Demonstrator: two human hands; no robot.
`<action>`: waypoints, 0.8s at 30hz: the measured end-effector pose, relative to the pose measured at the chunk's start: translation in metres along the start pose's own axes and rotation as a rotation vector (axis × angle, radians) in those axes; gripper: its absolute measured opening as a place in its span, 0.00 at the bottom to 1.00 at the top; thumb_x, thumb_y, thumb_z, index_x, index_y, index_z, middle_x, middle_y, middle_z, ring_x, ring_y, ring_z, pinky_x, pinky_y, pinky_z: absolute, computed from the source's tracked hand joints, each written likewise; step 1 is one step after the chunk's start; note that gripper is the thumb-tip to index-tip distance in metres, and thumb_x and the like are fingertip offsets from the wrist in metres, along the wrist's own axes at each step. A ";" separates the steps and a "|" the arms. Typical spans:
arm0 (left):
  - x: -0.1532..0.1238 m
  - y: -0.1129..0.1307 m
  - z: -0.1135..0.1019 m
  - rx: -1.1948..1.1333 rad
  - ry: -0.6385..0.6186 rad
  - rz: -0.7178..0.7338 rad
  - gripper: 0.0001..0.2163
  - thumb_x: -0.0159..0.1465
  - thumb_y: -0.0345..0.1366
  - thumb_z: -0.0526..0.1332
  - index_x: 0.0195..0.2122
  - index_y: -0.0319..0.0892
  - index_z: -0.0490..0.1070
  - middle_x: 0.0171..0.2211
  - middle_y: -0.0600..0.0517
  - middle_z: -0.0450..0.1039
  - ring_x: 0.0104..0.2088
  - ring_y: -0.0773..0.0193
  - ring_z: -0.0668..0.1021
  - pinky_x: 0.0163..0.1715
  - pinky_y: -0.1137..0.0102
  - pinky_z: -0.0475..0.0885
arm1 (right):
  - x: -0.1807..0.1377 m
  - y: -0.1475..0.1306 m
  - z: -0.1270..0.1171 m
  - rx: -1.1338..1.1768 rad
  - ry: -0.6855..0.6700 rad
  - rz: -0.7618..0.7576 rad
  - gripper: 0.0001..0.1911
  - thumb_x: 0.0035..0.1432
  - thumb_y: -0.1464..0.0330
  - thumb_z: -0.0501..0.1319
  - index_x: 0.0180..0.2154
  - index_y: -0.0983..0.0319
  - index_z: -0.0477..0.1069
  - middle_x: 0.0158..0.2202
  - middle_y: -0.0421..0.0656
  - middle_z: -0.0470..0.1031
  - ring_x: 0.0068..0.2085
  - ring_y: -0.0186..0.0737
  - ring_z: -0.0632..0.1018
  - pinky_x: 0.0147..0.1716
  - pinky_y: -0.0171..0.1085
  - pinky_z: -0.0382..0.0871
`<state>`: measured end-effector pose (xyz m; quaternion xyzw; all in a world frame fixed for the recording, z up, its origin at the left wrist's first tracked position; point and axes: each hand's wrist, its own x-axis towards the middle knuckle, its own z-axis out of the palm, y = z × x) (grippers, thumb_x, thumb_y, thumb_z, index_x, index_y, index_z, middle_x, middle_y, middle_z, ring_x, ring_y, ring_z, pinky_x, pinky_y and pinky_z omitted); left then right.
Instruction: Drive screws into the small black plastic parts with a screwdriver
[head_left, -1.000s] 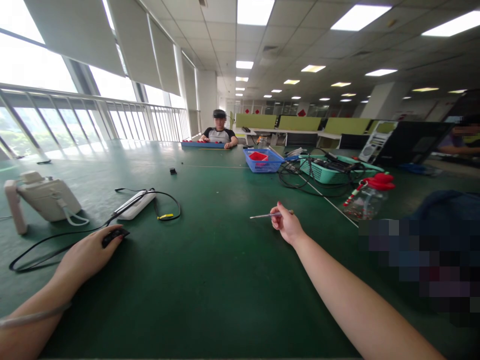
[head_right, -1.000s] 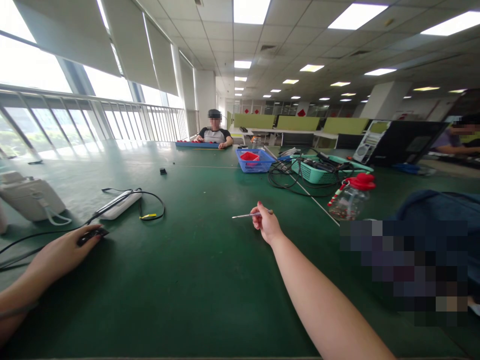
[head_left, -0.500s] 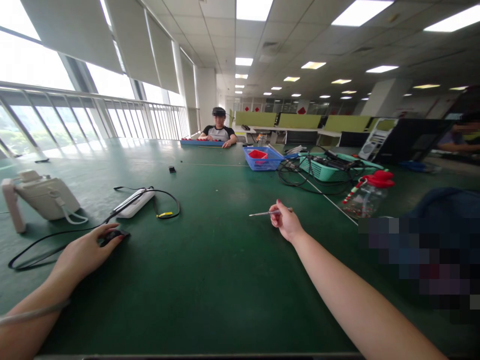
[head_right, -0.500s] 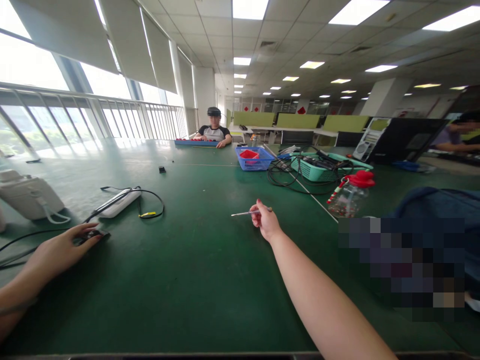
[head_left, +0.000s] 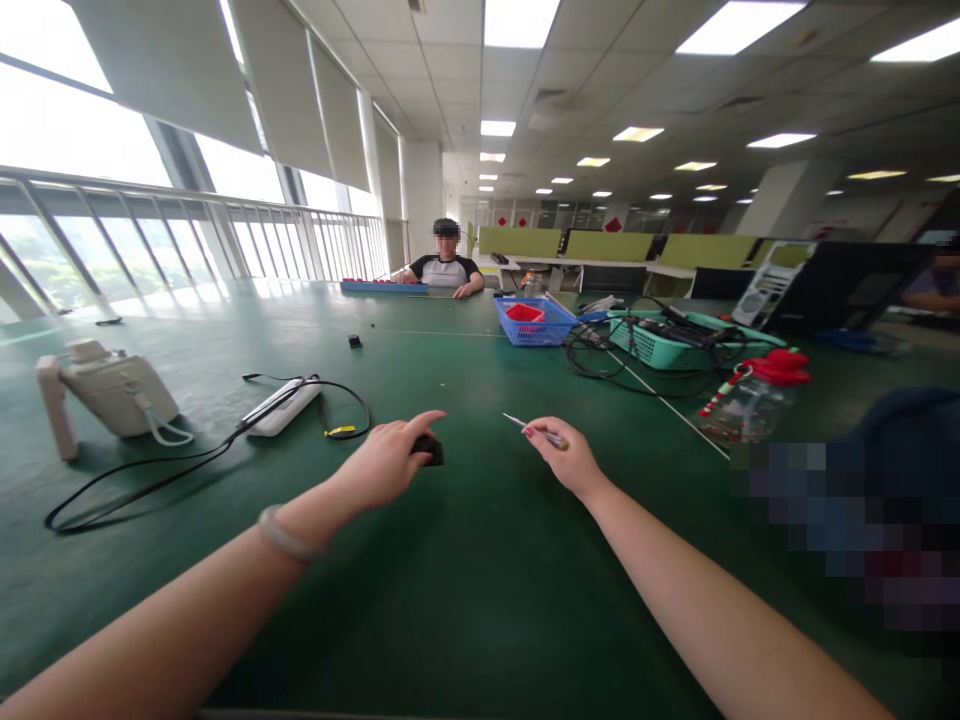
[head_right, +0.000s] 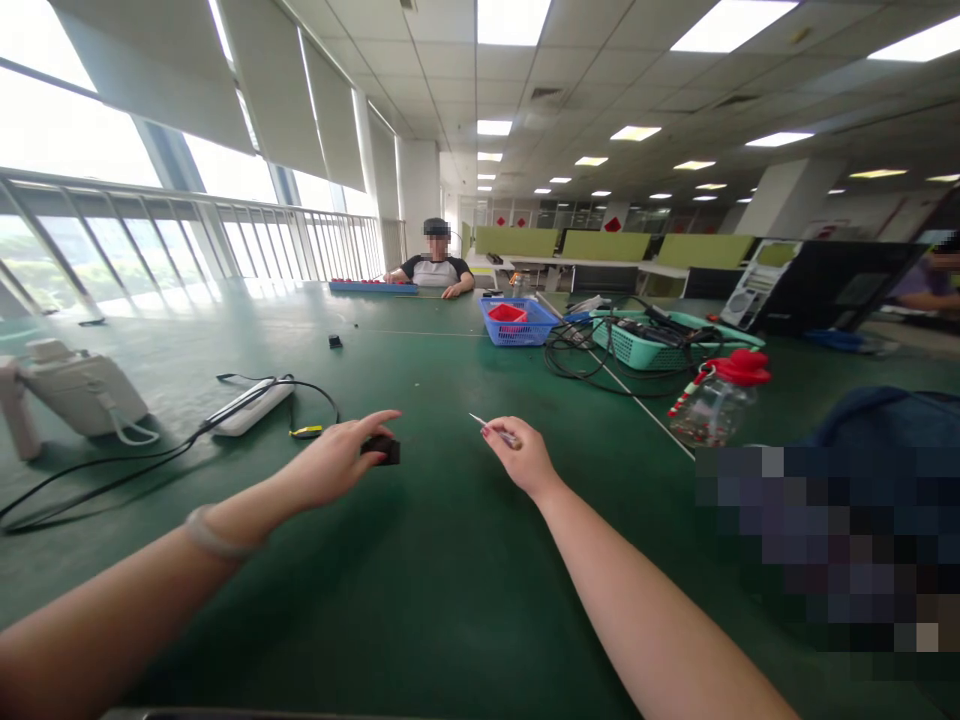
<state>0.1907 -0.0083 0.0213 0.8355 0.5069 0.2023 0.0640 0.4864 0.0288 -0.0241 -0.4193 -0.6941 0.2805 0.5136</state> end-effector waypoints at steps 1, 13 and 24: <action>0.013 0.008 0.013 -0.007 -0.017 0.040 0.28 0.62 0.33 0.57 0.64 0.50 0.54 0.48 0.46 0.76 0.49 0.53 0.76 0.50 0.60 0.66 | -0.003 -0.006 0.002 -0.139 -0.013 -0.116 0.11 0.58 0.59 0.62 0.30 0.59 0.76 0.27 0.41 0.71 0.28 0.36 0.70 0.27 0.35 0.62; 0.067 -0.006 0.084 -0.182 0.041 0.102 0.33 0.61 0.32 0.61 0.66 0.52 0.49 0.50 0.48 0.75 0.50 0.56 0.76 0.51 0.62 0.68 | -0.025 -0.035 0.028 -0.607 -0.358 -0.734 0.16 0.59 0.55 0.59 0.28 0.59 0.73 0.24 0.42 0.71 0.26 0.36 0.69 0.28 0.37 0.57; 0.073 -0.016 0.090 -0.175 0.033 0.004 0.21 0.57 0.39 0.64 0.53 0.47 0.73 0.46 0.45 0.76 0.51 0.51 0.73 0.53 0.58 0.68 | -0.023 -0.032 0.031 -0.708 -0.408 -0.694 0.15 0.62 0.57 0.57 0.31 0.61 0.73 0.26 0.42 0.72 0.28 0.37 0.70 0.29 0.38 0.58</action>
